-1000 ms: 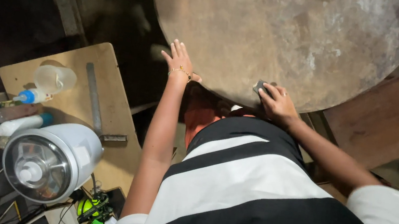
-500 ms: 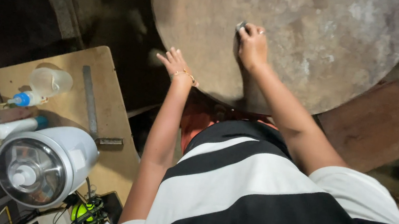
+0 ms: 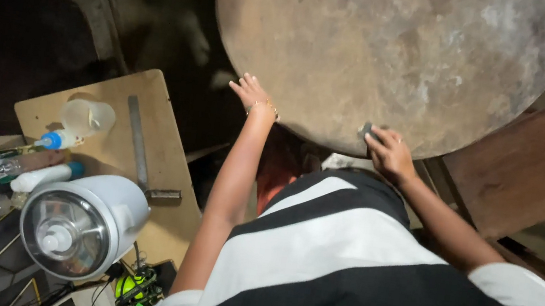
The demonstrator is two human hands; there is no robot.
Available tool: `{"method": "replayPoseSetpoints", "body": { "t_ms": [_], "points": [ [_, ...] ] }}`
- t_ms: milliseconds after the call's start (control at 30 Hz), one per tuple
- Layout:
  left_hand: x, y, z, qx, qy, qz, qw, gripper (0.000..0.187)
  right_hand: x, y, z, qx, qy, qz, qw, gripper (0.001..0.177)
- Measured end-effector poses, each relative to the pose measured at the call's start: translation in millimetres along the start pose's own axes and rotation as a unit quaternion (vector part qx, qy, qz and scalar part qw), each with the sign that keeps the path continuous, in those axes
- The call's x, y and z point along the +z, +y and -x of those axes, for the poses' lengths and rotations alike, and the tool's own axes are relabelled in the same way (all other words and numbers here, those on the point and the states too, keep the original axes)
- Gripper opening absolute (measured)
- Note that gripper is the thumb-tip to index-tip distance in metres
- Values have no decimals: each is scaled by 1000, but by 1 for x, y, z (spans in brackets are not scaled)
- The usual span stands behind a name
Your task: The person sands the surface of a large, round wooden tabletop using a sanding block. They move around the table to reach different areas, sanding the surface and edges with both hands.
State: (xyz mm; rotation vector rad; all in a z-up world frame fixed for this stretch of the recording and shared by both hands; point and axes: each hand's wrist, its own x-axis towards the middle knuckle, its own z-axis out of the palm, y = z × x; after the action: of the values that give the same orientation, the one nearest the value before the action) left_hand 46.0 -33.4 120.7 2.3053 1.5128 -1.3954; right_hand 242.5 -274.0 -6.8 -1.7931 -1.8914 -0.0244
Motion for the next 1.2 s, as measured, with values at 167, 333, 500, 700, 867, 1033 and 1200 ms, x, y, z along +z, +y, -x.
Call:
{"method": "replayPoseSetpoints", "body": {
  "t_ms": [167,333,500,700,867,1033,1200],
  "points": [
    [11,14,-31,-17,-52,-2,999,47,8,-10,-74,73,-43,6,996,30],
    [-10,16,-20,-42,-88,-20,995,47,42,-4,-163,143,-1,13,990,28],
    [-5,25,-39,17,-156,-140,978,62,77,17,-201,142,47,24,988,21],
    [2,18,-37,-45,-102,9,994,54,22,-27,-157,146,-76,21,986,28],
    [33,23,-65,-30,-67,12,997,47,-26,-19,-26,107,-165,9,981,39],
    [58,32,-90,-37,-50,14,998,52,-33,-8,20,89,-131,58,986,27],
    [58,30,-92,-34,-34,0,999,54,-2,-20,-97,76,-86,-13,993,38]
  ]
}}
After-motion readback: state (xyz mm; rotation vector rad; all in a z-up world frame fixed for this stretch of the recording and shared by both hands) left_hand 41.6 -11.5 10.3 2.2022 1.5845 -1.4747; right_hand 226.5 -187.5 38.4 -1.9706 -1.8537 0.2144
